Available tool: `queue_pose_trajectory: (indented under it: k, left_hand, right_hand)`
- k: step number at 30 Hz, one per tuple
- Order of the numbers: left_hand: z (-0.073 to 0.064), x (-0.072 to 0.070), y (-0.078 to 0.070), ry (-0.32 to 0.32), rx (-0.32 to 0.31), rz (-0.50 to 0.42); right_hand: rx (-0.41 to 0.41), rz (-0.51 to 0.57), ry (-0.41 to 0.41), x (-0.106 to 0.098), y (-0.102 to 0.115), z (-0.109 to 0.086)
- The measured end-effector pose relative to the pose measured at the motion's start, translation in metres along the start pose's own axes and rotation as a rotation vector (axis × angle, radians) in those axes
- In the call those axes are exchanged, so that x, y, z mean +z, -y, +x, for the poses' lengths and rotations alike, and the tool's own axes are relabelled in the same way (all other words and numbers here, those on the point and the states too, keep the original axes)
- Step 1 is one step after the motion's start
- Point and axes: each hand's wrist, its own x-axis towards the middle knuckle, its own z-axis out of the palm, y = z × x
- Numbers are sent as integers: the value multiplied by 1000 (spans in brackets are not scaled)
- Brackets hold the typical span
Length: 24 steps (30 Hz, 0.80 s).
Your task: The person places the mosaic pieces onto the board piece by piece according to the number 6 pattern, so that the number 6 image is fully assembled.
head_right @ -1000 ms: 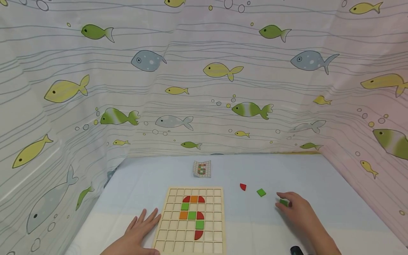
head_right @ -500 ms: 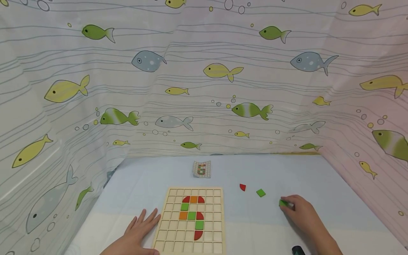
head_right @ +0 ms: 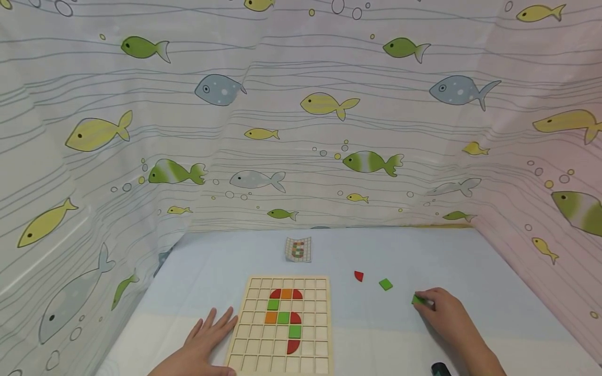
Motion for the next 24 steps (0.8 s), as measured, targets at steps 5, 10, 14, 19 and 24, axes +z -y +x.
queue_pose_trajectory:
  k: [5, 10, 14, 19, 24]
  left_hand:
    - [0, 0, 1, -4, 9, 3]
    - [0, 0, 2, -6, 30, 27]
    - [-1, 0, 2, -11, 36, 32]
    - [0, -1, 1, -6, 31, 28]
    - [0, -2, 0, 0, 29, 16]
  right_hand:
    - [13, 15, 0, -2, 8, 1]
    - [2, 32, 11, -5, 18, 1]
    - [-18, 33, 15, -7, 26, 3]
    - [-41, 40, 29, -4, 37, 5]
    - [-72, 50, 47, 0, 49, 7]
